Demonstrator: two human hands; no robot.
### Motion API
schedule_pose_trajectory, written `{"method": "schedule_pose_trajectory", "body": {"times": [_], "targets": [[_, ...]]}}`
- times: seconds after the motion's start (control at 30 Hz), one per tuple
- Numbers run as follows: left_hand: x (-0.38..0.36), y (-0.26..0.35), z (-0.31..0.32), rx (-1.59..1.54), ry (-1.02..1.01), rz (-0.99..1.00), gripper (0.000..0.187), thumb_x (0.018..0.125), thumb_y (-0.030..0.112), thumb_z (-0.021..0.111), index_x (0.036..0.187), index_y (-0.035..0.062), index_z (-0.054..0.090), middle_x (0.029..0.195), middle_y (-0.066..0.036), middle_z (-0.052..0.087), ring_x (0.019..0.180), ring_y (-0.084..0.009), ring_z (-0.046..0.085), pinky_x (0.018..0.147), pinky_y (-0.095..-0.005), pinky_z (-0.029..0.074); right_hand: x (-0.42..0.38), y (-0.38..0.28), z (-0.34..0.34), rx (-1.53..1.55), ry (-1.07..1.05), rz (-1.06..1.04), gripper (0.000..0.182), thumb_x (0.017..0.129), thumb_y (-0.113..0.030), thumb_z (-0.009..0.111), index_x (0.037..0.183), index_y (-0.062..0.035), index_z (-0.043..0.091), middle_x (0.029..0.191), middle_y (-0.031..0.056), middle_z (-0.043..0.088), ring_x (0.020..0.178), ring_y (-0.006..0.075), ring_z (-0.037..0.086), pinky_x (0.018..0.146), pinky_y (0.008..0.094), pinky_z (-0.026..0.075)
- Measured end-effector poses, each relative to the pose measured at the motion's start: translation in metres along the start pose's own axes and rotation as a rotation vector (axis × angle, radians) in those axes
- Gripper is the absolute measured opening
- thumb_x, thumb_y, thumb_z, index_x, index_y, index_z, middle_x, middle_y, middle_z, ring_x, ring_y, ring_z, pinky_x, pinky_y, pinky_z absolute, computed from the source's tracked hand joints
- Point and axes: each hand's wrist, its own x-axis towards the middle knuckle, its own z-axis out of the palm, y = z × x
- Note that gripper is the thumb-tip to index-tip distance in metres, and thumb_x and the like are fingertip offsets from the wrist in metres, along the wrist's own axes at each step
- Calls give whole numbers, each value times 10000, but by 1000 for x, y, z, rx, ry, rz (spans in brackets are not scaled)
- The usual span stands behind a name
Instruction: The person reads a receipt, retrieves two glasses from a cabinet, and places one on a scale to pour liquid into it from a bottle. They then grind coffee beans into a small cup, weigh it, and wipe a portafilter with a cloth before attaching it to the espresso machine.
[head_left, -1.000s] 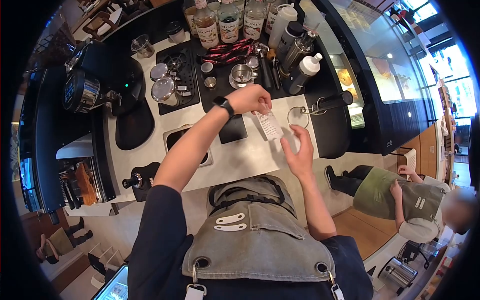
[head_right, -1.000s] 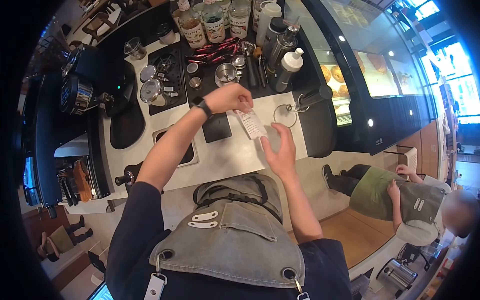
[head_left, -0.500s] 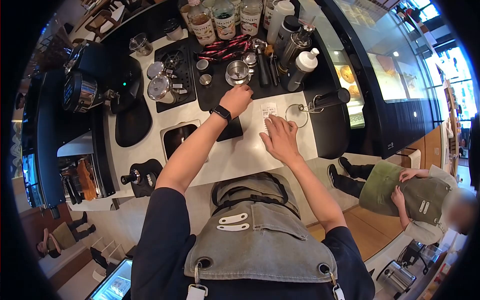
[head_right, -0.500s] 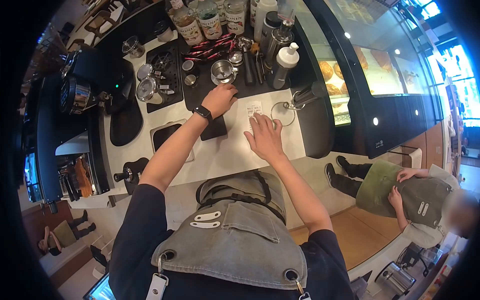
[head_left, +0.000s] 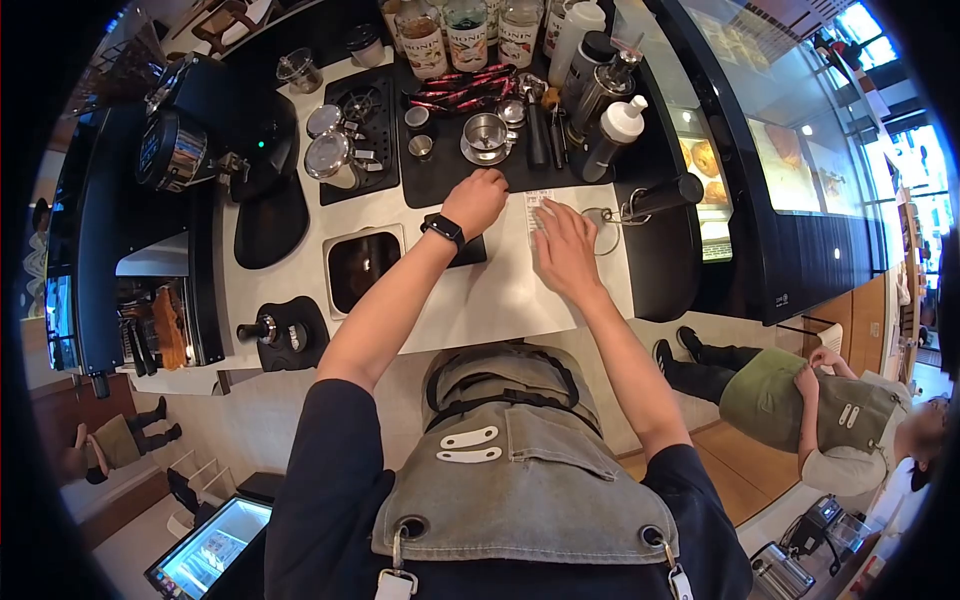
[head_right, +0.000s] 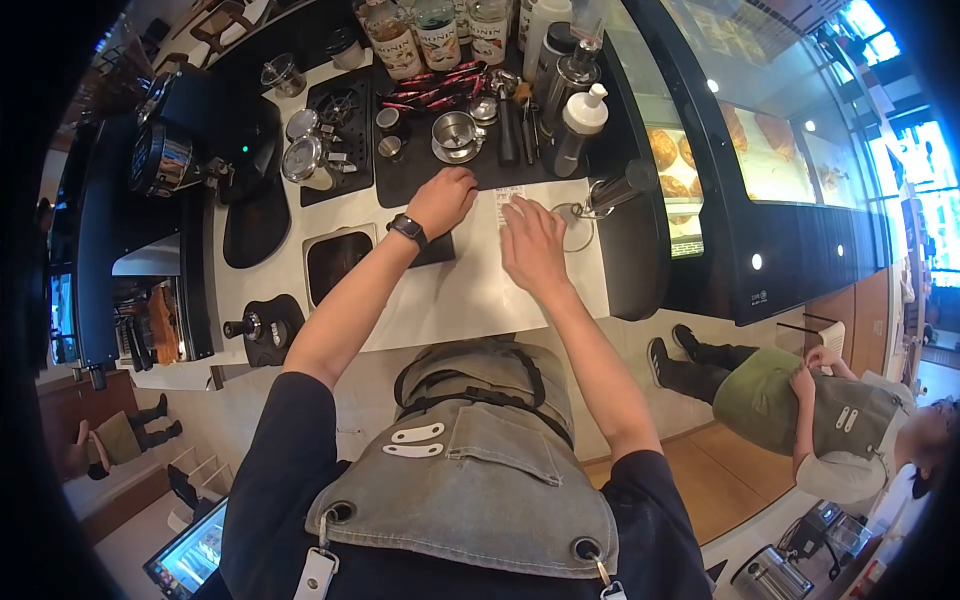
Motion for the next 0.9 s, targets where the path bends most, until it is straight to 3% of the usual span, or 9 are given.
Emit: {"method": "schedule_pose_trajectory", "body": {"times": [0.17, 0.27, 0.33, 0.4, 0.47, 0.6, 0.7, 0.8, 0.9], "targets": [[-19, 11, -20, -145, 35, -87, 262, 983, 170, 625, 1168, 10, 719, 1249, -148, 703, 1180, -357, 647, 982, -421, 549, -23, -10, -35, 184, 123, 56, 316, 969, -45, 599, 1279, -6, 640, 1318, 160, 627, 1233, 327, 576, 1055, 441, 419], [-45, 33, -61, -343, 87, -98, 274, 982, 177, 664, 1192, 8, 714, 1143, -162, 738, 1056, -329, 714, 935, -405, 563, -54, -14, -50, 368, 142, 113, 257, 960, -4, 630, 1213, -12, 672, 1200, 161, 664, 1071, 306, 640, 920, 380, 504], [-75, 54, -83, -541, 72, -280, 252, 989, 172, 689, 1173, 3, 719, 906, -149, 727, 769, -262, 682, 752, -367, 547, -83, -18, -58, 509, 81, 233, 200, 957, 1, 657, 1154, -13, 691, 1107, 153, 685, 949, 276, 663, 821, 342, 532], [-101, 73, -106, -510, -40, -427, 256, 996, 203, 701, 1168, 15, 727, 823, -126, 706, 682, -222, 626, 682, -345, 518, -113, -21, -61, 540, 57, 331, 140, 959, -26, 686, 1097, -7, 702, 1027, 130, 695, 870, 227, 656, 774, 320, 526], [-133, 81, -107, -519, -128, -508, 239, 994, 205, 699, 1164, 42, 739, 846, -138, 724, 713, -243, 669, 699, -349, 539, -133, -29, -62, 586, 25, 406, 101, 958, -47, 710, 1048, -2, 707, 956, 106, 702, 809, 186, 645, 739, 306, 520], [-191, 91, -90, -579, -185, -468, 205, 988, 197, 697, 1114, 43, 747, 902, -139, 749, 769, -264, 713, 723, -349, 561, -155, -48, -59, 690, -15, 519, 97, 945, -82, 755, 936, 2, 708, 809, 62, 702, 702, 128, 606, 692, 286, 506], [-218, 92, -88, -618, -327, -443, 195, 978, 188, 700, 1079, 29, 750, 936, -133, 760, 797, -251, 725, 744, -344, 568, -176, -52, -50, 747, -71, 661, 220, 962, -157, 761, 827, 0, 687, 679, 39, 650, 634, 92, 556, 641, 270, 471], [-229, 92, -98, -600, -437, -433, 164, 989, 156, 661, 1071, 31, 729, 978, -151, 755, 867, -320, 725, 786, -371, 572, -202, -44, -41, 767, -84, 834, 375, 1002, -268, 728, 741, -8, 657, 591, 4, 560, 596, 63, 493, 585, 263, 404], [-244, 80, -103, -697, -370, -322, 162, 991, 141, 653, 1090, 38, 728, 986, -156, 757, 894, -326, 728, 793, -366, 568, -217, -56, -36, 751, 41, 867, 452, 1042, -344, 671, 729, -19, 643, 577, -35, 499, 575, 46, 430, 538, 272, 332]]}}
